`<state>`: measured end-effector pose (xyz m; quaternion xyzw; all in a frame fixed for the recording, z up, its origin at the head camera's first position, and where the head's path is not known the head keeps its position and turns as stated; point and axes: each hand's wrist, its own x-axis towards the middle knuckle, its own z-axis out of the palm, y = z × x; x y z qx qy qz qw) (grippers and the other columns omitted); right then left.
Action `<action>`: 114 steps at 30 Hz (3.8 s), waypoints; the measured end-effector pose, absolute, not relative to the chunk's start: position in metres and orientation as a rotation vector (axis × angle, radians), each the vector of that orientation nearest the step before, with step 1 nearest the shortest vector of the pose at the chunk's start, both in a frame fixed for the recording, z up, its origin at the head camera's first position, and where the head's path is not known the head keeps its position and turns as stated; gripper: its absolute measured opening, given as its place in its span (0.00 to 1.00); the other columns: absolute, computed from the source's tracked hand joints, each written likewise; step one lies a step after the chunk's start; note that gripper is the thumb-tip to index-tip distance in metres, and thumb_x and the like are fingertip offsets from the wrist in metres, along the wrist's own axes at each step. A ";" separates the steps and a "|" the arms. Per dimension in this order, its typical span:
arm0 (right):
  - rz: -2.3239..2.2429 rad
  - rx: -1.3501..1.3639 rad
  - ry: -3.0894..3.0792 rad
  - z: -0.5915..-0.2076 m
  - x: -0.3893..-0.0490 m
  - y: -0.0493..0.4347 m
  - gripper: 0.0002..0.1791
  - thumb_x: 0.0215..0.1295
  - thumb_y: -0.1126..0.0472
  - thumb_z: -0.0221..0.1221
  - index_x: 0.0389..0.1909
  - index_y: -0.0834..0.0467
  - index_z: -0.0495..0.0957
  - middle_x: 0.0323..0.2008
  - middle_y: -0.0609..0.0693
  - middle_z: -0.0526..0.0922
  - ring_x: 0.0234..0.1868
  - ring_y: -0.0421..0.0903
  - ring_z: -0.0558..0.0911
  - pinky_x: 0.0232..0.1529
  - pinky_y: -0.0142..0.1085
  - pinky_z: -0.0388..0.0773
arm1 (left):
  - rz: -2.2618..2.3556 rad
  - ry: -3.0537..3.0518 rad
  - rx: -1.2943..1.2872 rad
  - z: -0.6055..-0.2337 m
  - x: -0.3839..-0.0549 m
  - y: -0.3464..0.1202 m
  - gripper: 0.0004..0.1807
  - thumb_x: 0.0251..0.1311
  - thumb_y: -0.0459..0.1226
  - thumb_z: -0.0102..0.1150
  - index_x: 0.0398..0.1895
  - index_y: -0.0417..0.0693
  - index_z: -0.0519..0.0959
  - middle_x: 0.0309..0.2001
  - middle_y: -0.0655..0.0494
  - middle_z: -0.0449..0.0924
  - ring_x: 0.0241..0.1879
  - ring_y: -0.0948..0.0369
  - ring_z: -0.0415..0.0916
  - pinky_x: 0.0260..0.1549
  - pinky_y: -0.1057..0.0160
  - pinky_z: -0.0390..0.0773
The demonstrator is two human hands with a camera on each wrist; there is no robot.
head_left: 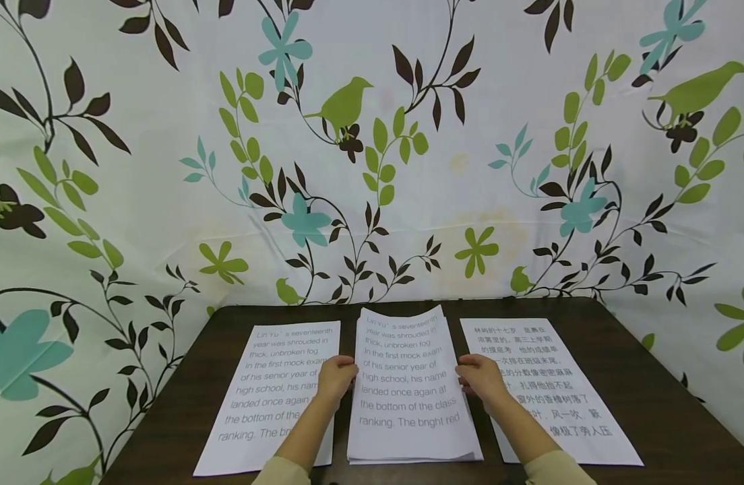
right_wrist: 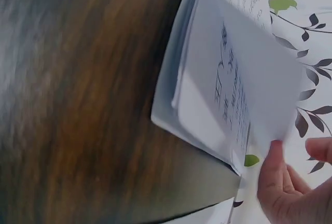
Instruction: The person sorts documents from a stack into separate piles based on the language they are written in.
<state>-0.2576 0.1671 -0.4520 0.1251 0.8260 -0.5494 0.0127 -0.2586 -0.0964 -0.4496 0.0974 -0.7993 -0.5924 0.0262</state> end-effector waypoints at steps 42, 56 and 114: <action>-1.244 0.268 2.912 -0.437 -0.242 0.157 0.04 0.48 0.65 0.55 0.20 0.63 0.73 0.16 0.50 0.71 0.17 0.43 0.70 0.16 0.32 0.67 | -1.473 -2.608 0.224 -0.456 -0.254 -0.092 0.07 0.49 0.35 0.55 0.24 0.37 0.77 0.17 0.55 0.71 0.18 0.61 0.67 0.16 0.66 0.69; -1.418 0.220 2.865 -0.421 -0.246 0.159 0.05 0.50 0.68 0.53 0.24 0.67 0.73 0.19 0.52 0.71 0.19 0.44 0.70 0.17 0.33 0.69 | -1.607 -2.601 0.257 -0.440 -0.255 -0.102 0.07 0.47 0.31 0.55 0.27 0.34 0.77 0.21 0.52 0.72 0.23 0.59 0.68 0.22 0.63 0.70; -2.063 0.047 2.206 -0.392 -0.249 -0.016 0.06 0.51 0.72 0.52 0.31 0.68 0.73 0.22 0.54 0.73 0.18 0.43 0.74 0.20 0.31 0.75 | -1.671 -2.553 0.537 -0.384 -0.238 -0.288 0.19 0.58 0.31 0.41 0.50 0.25 0.64 0.38 0.39 0.71 0.27 0.57 0.72 0.24 0.63 0.73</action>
